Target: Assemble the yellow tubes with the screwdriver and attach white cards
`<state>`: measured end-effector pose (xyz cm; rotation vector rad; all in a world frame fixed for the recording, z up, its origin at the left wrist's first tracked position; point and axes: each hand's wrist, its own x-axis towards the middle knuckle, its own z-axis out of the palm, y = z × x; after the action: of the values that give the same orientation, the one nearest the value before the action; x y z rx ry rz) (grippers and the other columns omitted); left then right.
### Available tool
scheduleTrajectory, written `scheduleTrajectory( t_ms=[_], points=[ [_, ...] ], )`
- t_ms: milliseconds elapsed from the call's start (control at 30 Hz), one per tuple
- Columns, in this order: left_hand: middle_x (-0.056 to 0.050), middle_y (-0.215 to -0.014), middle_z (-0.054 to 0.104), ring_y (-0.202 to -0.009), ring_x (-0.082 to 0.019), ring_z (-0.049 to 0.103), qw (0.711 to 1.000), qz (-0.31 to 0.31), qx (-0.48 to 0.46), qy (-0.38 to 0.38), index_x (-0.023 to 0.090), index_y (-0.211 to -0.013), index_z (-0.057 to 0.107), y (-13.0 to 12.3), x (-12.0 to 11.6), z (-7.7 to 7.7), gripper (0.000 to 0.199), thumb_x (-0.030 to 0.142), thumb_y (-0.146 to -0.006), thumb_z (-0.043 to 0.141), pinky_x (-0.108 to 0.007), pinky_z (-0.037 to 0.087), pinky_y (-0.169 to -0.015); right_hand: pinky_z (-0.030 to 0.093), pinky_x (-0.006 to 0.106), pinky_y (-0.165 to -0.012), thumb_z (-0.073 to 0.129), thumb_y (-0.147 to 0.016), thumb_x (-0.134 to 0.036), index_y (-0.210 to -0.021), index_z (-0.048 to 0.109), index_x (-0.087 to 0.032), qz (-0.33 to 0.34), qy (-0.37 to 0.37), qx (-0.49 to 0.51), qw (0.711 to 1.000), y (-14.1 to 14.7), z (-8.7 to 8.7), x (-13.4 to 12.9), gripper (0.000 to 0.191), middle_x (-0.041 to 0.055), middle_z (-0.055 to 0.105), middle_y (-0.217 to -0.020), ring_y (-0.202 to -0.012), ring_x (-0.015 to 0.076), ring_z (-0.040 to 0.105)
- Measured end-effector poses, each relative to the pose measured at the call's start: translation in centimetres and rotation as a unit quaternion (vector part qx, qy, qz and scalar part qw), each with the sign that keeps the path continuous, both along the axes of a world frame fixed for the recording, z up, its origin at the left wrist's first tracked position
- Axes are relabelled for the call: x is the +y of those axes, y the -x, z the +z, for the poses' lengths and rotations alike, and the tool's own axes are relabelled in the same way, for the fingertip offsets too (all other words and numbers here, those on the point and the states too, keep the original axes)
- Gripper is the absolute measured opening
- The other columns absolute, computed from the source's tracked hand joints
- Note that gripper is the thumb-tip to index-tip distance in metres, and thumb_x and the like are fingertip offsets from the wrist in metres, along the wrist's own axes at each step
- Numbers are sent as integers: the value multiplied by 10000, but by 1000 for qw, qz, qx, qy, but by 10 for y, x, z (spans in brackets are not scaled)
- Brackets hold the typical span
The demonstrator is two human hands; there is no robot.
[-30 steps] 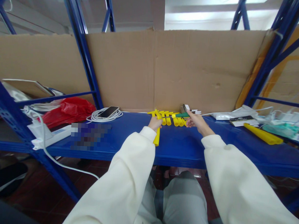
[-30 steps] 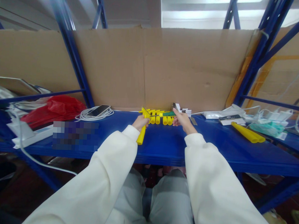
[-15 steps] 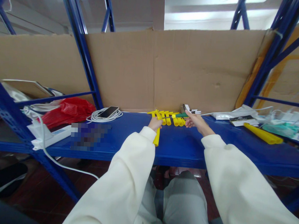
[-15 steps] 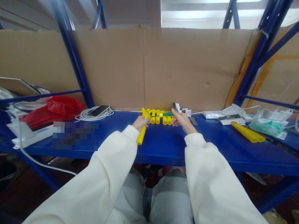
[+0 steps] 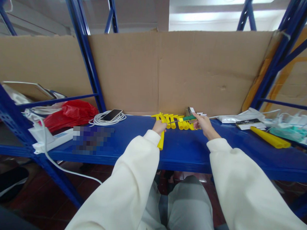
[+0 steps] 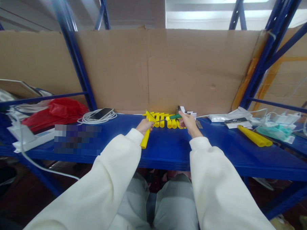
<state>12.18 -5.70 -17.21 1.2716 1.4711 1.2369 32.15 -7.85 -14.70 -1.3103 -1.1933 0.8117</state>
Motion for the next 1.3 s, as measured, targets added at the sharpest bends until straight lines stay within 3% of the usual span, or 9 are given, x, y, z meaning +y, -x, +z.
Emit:
scheduleTrajectory(
  t_ms=[467, 667, 767, 867, 1033, 1200, 1300],
  points=[
    [-28, -652, 641, -509, -109, 548, 1000, -17, -16, -3, 117, -945, 702, 0, -11, 8, 235, 39, -767, 568, -193, 423, -474, 338, 192, -390, 556, -974, -360, -671, 541, -174, 34, 98, -106, 989, 0, -8, 3, 356, 19, 566, -425, -378, 106, 522],
    [4, -586, 560, -438, -85, 467, 1000, -24, -1, 1, 114, -840, 661, -2, -21, 16, 156, 20, -776, 555, -191, 397, -435, 345, 182, -375, 562, -972, -363, -734, 607, -129, 87, 151, -187, 967, -1, -12, 5, 337, 36, 614, -473, -361, 92, 516],
    [-8, -669, 598, -436, -71, 460, 1000, -23, 3, -4, 108, -899, 652, -2, -22, 17, 215, -16, -766, 538, -185, 388, -426, 329, 184, -353, 588, -952, -404, -726, 635, -118, 100, 152, -233, 955, -4, -18, 10, 368, 51, 636, -487, -357, 90, 502],
    [-50, -849, 667, -470, -66, 496, 1000, -17, 4, -13, 100, -1105, 621, -1, -22, 18, 375, -34, -765, 535, -179, 410, -434, 309, 190, -334, 657, -894, -468, -623, 619, -140, 108, 133, -270, 947, -8, -24, 15, 427, 50, 625, -463, -349, 88, 478],
    [-119, -1111, 689, -672, -110, 648, 1000, -21, -3, -20, 122, -1316, 531, 1, -21, 20, 553, -33, -785, 528, -174, 499, -517, 307, 199, -344, 717, -823, -524, -490, 563, -170, 129, 107, -313, 935, -12, -26, 18, 509, 45, 596, -430, -343, 86, 449],
    [-154, -1187, 681, -717, -130, 692, 998, -21, 20, -51, 114, -1402, 492, 5, -13, 21, 582, -8, -834, 519, -208, 550, -587, 298, 207, -360, 711, -836, -491, -460, 537, -179, 136, 106, -340, 924, -11, -23, 14, 519, 8, 512, -368, -329, 81, 402],
    [-174, -1298, 648, -796, -163, 724, 994, -21, 74, -83, 120, -1477, 433, 9, -8, 17, 619, 30, -869, 514, -274, 590, -709, 291, 202, -358, 724, -834, -435, -470, 522, -181, 133, 100, -333, 928, -10, -23, 14, 488, 4, 527, -389, -329, 74, 403]
  ],
)
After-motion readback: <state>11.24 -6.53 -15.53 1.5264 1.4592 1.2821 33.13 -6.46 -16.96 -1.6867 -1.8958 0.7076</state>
